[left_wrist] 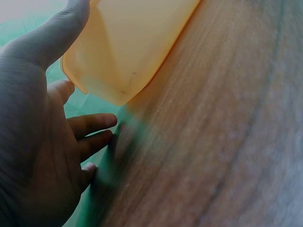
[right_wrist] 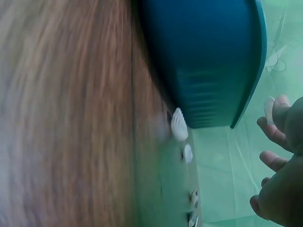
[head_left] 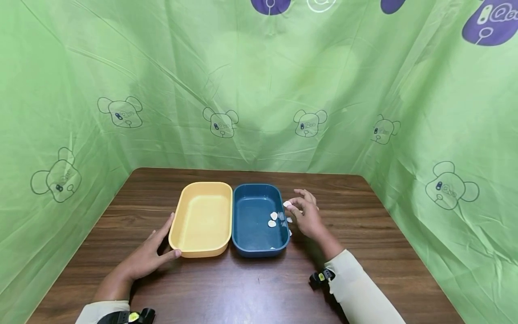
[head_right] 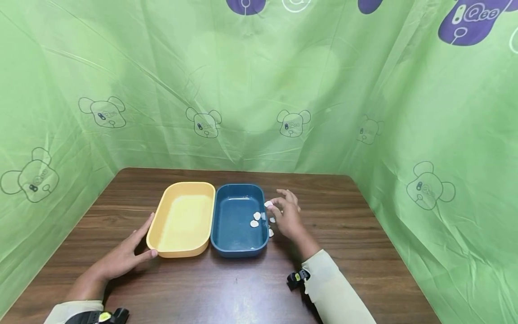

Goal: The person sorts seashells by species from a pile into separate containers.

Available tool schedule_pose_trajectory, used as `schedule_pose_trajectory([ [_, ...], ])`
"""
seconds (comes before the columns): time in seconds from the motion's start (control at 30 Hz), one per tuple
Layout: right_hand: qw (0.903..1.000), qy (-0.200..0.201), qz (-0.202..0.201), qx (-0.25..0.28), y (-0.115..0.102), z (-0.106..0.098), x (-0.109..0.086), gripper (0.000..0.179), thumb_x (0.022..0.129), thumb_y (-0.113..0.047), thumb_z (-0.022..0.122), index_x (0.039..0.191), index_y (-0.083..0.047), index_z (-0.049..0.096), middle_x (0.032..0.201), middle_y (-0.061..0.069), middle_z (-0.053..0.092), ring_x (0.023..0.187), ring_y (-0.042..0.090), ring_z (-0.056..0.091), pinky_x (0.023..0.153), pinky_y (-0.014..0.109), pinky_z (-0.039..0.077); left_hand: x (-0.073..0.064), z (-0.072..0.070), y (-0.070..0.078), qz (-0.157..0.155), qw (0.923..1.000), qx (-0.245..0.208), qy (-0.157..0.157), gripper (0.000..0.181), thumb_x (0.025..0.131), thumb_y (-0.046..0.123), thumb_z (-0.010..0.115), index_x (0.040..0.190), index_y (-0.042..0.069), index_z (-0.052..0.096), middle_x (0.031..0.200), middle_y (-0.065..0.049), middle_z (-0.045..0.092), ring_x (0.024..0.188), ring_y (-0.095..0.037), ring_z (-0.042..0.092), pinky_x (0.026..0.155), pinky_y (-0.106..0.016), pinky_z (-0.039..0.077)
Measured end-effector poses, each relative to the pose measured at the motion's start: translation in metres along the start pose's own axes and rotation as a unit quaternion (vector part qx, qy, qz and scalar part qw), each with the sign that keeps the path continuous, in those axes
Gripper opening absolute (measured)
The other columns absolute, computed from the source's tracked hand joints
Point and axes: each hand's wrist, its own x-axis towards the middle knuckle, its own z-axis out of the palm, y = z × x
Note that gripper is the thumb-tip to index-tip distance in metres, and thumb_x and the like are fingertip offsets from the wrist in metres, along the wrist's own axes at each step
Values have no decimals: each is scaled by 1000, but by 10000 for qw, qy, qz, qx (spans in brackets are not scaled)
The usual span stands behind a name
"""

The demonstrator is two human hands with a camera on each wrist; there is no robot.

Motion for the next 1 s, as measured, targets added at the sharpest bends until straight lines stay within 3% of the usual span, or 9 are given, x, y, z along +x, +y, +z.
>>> schedule_pose_trajectory([
  [0.3, 9983, -150, -474, 295, -12, 3, -3, 8, 96, -17, 85, 95, -10, 82, 159, 15, 56, 161, 44, 28, 123, 76, 25, -1, -1, 0, -7, 10000, 0, -7, 112, 96, 27, 82, 178, 25, 6, 177, -32, 25, 155, -65, 27, 122, -90, 9],
  [0.5, 9958, -103, -798, 437, -12, 5, -4, 11, 89, -19, 92, 85, -17, 82, 157, 16, 60, 160, 45, 30, 123, 82, 14, -1, -1, 1, -24, 10000, 20, -13, 112, 96, 28, 82, 178, 26, 7, 178, -30, 24, 155, -65, 27, 122, -89, 10],
  [0.77, 9962, -280, -679, 461, -14, 7, -6, 15, 83, -24, 98, 85, -21, 83, 158, 13, 60, 161, 37, 28, 125, 80, 12, 0, -1, 0, -31, 10000, 54, -21, 112, 96, 28, 82, 179, 24, 7, 178, -31, 25, 155, -65, 27, 121, -90, 10],
  [1.0, 9938, -287, -951, 492, -13, 11, -8, 15, 82, -19, 98, 86, -21, 83, 154, 19, 60, 154, 42, 32, 120, 76, 23, 0, -1, 1, -24, 10000, 78, -28, 112, 96, 28, 82, 179, 23, 6, 177, -32, 25, 155, -66, 27, 121, -90, 11],
])
